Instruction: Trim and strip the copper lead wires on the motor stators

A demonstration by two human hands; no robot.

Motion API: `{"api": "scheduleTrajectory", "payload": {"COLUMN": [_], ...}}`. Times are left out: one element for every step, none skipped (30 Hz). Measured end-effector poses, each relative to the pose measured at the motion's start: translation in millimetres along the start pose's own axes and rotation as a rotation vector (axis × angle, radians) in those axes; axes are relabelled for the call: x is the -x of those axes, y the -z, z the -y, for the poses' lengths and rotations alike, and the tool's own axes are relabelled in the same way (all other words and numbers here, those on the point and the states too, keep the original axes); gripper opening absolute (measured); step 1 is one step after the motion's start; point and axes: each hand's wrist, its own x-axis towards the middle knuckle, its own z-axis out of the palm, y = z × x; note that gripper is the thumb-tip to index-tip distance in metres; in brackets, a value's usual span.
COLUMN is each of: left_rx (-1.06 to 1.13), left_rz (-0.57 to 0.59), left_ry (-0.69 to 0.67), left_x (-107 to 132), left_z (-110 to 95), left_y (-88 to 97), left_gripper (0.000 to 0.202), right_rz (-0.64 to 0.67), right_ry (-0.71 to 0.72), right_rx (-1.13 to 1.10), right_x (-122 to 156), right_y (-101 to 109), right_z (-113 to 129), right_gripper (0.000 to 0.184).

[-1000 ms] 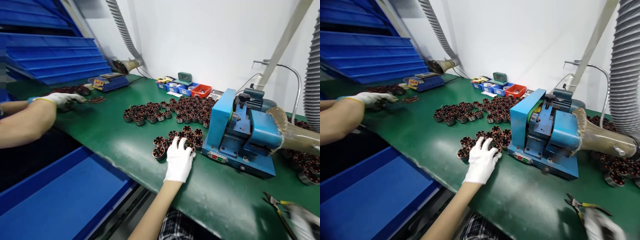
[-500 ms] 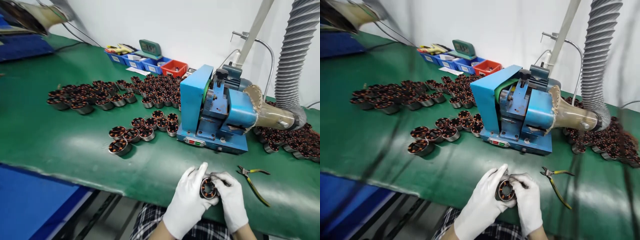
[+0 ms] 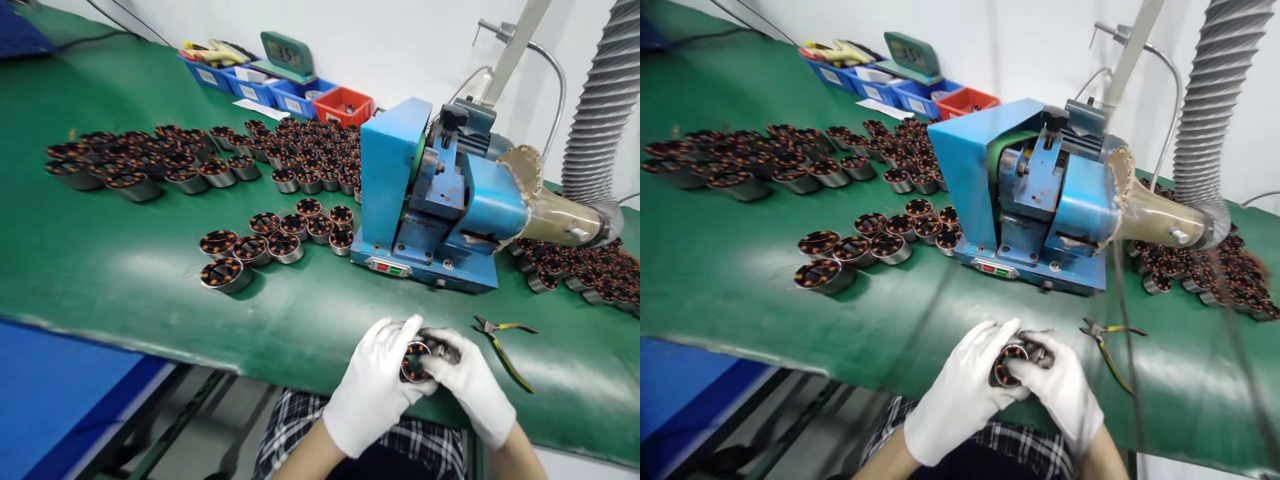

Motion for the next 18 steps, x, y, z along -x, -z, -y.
{"api": "scheduleTrajectory", "payload": {"left_rx": [-0.003,-0.004,0.001,0.011,0.022,0.035,0.045,0.052,0.054,0.050,0.045,0.041,0.040,0.034,0.026,0.014,0.001,-0.013], "left_rz": [-0.004,-0.005,-0.005,-0.009,-0.017,-0.027,-0.036,-0.044,-0.052,-0.053,-0.047,-0.042,-0.036,-0.032,-0.029,-0.025,-0.015,-0.003], "left_ry": [-0.007,-0.008,-0.003,0.008,0.020,0.029,0.035,0.039,0.038,0.036,0.035,0.034,0.029,0.025,0.020,0.013,0.007,-0.006], "left_x": [0,1,1,1,1,1,1,1,1,1,1,1,2,2,3,3,3,3], "left_z": [1,1,1,0,0,-1,-2,-2,-3,-2,-1,0,2,5,7,8,8,7], "left_y": [0.0,0.0,-0.1,-0.1,-0.2,-0.3,-0.5,-0.5,-0.4,-0.1,0.6,1.8,3.6,6.1,9.3,13.1,17.5,22.0], "left_gripper": [0.079,0.075,0.068,0.061,0.054,0.048,0.045,0.043,0.042,0.042,0.042,0.042,0.043,0.044,0.045,0.047,0.051,0.058], "right_rz": [0.006,-0.004,-0.021,-0.032,-0.041,-0.049,-0.059,-0.070,-0.084,-0.102,-0.130,-0.166,-0.209,-0.256,-0.307,-0.342,-0.335,-0.270], "right_ry": [0.010,0.027,0.042,0.055,0.067,0.079,0.092,0.105,0.121,0.139,0.158,0.178,0.199,0.220,0.240,0.273,0.328,0.404], "right_rx": [0.025,0.049,0.080,0.118,0.160,0.204,0.248,0.292,0.333,0.371,0.406,0.438,0.466,0.489,0.503,0.515,0.534,0.567], "right_x": [0,0,1,3,6,9,11,12,12,11,8,4,1,-1,-2,0,4,9], "right_y": [-7,-11,-12,-11,-9,-5,-1,4,10,16,24,32,41,49,56,61,62,60], "right_z": [-1,-2,-4,-7,-11,-14,-18,-21,-24,-27,-27,-27,-24,-20,-15,-9,-3,3], "right_gripper": [0.014,0.008,0.009,0.012,0.013,0.014,0.015,0.015,0.016,0.015,0.015,0.015,0.015,0.015,0.015,0.015,0.013,0.012]}}
